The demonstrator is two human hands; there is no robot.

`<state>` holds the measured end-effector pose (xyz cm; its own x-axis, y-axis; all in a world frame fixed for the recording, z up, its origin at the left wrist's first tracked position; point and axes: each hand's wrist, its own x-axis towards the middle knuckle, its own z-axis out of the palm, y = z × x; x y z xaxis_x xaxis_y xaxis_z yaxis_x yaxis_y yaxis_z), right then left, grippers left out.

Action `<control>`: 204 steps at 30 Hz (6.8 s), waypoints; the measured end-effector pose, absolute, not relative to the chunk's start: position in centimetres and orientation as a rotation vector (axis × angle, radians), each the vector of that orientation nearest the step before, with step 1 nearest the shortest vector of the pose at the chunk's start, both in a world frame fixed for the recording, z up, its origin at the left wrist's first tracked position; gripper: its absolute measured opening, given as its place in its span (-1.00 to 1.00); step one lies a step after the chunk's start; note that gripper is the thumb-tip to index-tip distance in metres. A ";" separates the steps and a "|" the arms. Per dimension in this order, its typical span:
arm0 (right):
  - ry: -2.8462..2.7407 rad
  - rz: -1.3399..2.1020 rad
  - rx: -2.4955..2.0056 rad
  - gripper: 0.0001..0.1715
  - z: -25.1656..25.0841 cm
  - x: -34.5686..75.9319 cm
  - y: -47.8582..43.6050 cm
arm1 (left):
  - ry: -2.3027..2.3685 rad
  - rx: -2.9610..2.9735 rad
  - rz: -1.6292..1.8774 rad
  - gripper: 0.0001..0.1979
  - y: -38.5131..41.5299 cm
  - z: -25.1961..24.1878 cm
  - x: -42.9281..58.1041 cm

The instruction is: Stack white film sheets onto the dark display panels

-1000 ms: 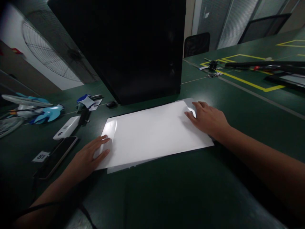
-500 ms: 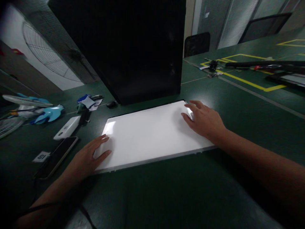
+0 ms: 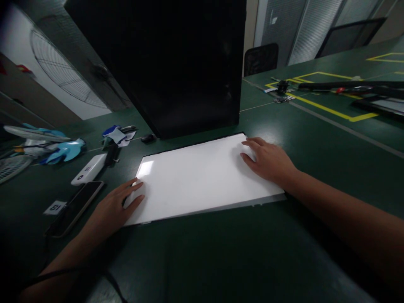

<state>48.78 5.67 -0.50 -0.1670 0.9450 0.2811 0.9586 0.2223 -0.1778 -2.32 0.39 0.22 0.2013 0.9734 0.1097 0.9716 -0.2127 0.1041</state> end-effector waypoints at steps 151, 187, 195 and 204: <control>-2.498 -0.596 0.050 -0.80 2.7 44.0 1.0 | 1.813 2.152 0.507 -0.22 -0.1 2.0 -2.5; -2.430 -0.751 -0.032 -0.92 3.7 46.2 1.3 | 1.705 2.467 0.437 -0.32 1.8 1.1 -6.0; -2.420 -0.726 -0.066 -0.94 3.7 46.9 1.5 | 1.740 2.533 0.549 -0.45 1.3 1.5 -5.6; -2.395 -0.660 -0.136 -0.86 4.1 47.9 1.8 | 1.642 2.494 0.946 -0.74 -0.3 1.3 -5.1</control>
<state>47.87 1.85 4.06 -0.7883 -0.0673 0.6115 0.2557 0.8683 0.4252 -5.10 -0.29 1.29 0.2678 0.8375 0.4763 0.8322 -0.4502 0.3237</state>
